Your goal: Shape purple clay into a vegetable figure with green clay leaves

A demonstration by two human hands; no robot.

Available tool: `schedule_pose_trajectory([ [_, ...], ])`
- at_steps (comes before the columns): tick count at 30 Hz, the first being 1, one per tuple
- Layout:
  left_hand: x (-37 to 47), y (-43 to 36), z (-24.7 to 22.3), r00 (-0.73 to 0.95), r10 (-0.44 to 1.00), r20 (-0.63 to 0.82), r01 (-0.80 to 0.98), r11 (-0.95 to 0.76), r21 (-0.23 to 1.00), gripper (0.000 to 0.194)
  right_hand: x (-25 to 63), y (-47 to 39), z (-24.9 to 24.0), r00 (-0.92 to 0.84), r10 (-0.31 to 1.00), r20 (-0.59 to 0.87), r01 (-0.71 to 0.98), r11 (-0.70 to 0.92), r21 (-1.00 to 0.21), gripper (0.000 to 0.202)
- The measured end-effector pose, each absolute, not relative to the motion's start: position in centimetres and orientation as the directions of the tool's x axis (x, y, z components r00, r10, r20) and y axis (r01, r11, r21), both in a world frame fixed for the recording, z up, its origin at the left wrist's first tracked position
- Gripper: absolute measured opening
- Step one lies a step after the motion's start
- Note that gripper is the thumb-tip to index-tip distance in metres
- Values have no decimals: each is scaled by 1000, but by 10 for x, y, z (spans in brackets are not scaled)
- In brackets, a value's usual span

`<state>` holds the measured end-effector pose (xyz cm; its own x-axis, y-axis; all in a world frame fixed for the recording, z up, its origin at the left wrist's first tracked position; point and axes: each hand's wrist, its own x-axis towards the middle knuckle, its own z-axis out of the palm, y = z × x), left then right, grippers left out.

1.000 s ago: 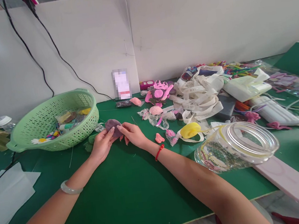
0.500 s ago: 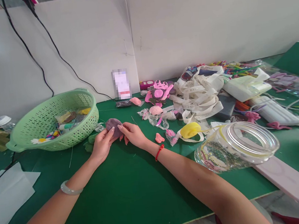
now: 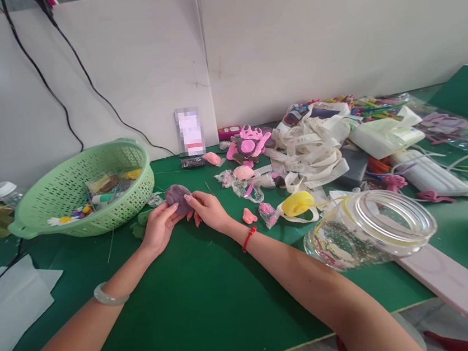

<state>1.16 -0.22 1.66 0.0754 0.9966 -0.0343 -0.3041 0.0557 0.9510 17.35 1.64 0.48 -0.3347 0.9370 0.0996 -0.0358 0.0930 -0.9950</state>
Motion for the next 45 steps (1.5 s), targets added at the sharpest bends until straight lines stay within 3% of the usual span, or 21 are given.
schedule_pose_trajectory([
  [45,11,-3,19,75,997,-32,-291,53,955,30,173,15,7,-335,936,108,-58,94,-994,59],
])
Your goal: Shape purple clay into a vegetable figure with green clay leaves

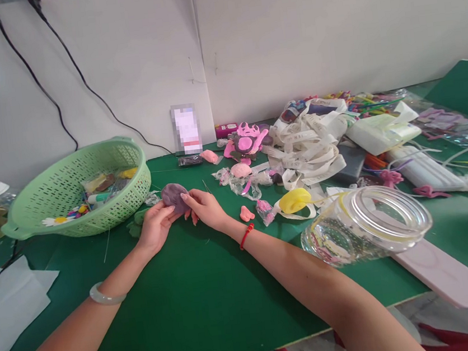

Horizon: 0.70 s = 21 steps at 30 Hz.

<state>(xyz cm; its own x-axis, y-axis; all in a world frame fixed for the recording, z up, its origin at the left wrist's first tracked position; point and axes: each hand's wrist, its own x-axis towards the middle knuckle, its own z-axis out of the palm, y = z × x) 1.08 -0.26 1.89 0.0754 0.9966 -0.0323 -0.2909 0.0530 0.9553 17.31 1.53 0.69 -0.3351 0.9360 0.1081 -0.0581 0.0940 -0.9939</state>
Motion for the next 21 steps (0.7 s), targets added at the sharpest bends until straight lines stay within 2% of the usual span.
schedule_pose_trajectory([
  [10,10,-3,17,68,997,-33,-291,51,955,33,173,15,7,-331,937,110,-45,100,-994,59],
  [21,8,2,11,-82,997,4,-241,-24,970,60,172,15,3,-405,895,186,-51,181,-982,52],
])
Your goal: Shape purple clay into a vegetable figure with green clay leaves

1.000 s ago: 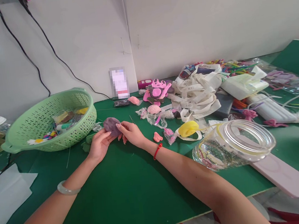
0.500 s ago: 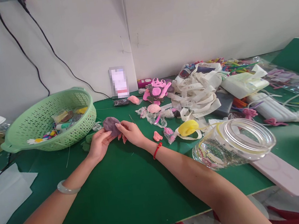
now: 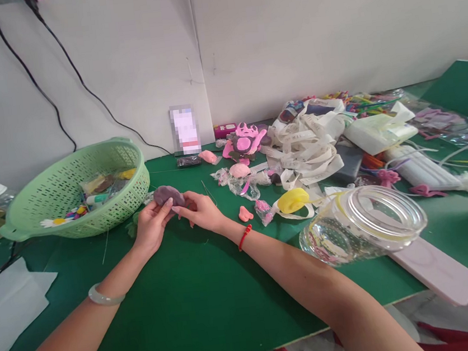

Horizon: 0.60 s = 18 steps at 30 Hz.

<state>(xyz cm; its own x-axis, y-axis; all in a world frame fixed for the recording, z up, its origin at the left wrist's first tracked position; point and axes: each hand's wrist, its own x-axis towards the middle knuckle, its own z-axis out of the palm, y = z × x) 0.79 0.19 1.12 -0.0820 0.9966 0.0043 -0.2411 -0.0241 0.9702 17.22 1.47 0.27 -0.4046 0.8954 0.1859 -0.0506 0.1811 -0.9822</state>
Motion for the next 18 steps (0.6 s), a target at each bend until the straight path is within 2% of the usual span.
schedule_pose_trajectory([
  [4,5,5,7,-102,992,76,-182,-94,979,61,171,16,-2,-385,893,234,-2,253,-968,46],
  [9,3,7,2,-115,978,173,-132,-187,973,52,171,14,-5,-356,892,280,50,317,-947,36],
  [13,2,6,3,-48,971,233,-110,-237,965,46,171,12,-5,-319,893,317,142,375,-916,25],
  [16,1,-2,9,16,973,230,-135,-226,965,55,173,4,-2,-265,891,369,249,433,-866,15],
  [18,1,-15,12,9,976,216,-143,-212,967,56,177,-9,0,-284,878,385,292,461,-838,16],
])
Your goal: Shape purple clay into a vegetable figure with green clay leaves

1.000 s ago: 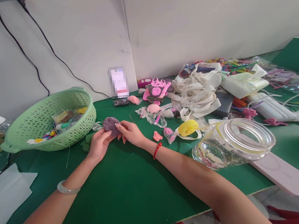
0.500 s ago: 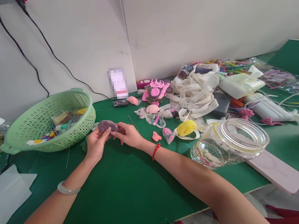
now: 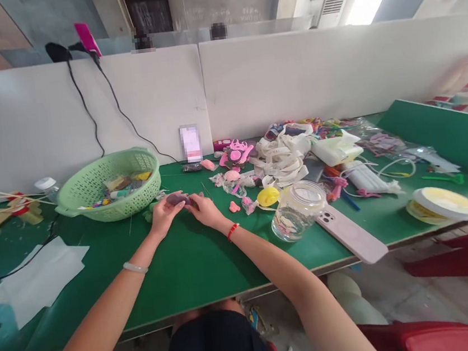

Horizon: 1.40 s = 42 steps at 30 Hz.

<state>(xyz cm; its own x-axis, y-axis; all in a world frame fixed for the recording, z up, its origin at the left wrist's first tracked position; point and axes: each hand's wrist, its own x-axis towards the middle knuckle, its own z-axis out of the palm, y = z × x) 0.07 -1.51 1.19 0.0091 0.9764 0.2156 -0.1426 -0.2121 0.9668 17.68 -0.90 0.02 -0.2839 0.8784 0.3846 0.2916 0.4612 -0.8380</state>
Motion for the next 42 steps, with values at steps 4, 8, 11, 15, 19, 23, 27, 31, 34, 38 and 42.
schedule_pose_trajectory([
  [4,3,-59,12,24,995,102,-120,-98,988,56,188,-57,3,-388,865,317,291,442,-849,15],
  [8,11,-110,6,-41,999,5,-215,-13,977,57,191,-117,3,-204,922,329,254,374,-892,26],
  [11,19,-141,1,-145,989,6,-310,-52,949,56,182,-155,2,59,961,272,81,267,-960,37],
  [15,23,-165,-1,-177,984,-7,-358,-58,932,54,162,-188,3,-15,988,154,-202,148,-968,39],
  [19,25,-174,2,-161,987,-21,-400,-45,915,49,150,-200,12,-258,965,42,-299,-38,-954,28],
  [23,27,-179,10,-58,998,-16,-441,-11,897,47,150,-198,23,-421,907,9,-248,-106,-963,20],
  [27,23,-185,17,98,995,-27,-487,72,871,50,152,-196,24,-495,869,11,-210,-107,-972,13],
  [31,16,-187,18,126,990,-67,-622,131,772,48,152,-198,20,-516,856,39,-199,-75,-977,21],
  [34,15,-188,17,107,992,-62,-634,116,765,37,152,-200,18,-523,849,74,-174,-22,-984,26],
  [38,17,-192,21,197,980,-27,-577,138,805,35,153,-202,18,-524,846,100,-160,17,-987,26],
  [42,16,-194,22,272,962,-18,-549,170,819,31,154,-203,17,-499,858,125,-213,19,-977,23],
])
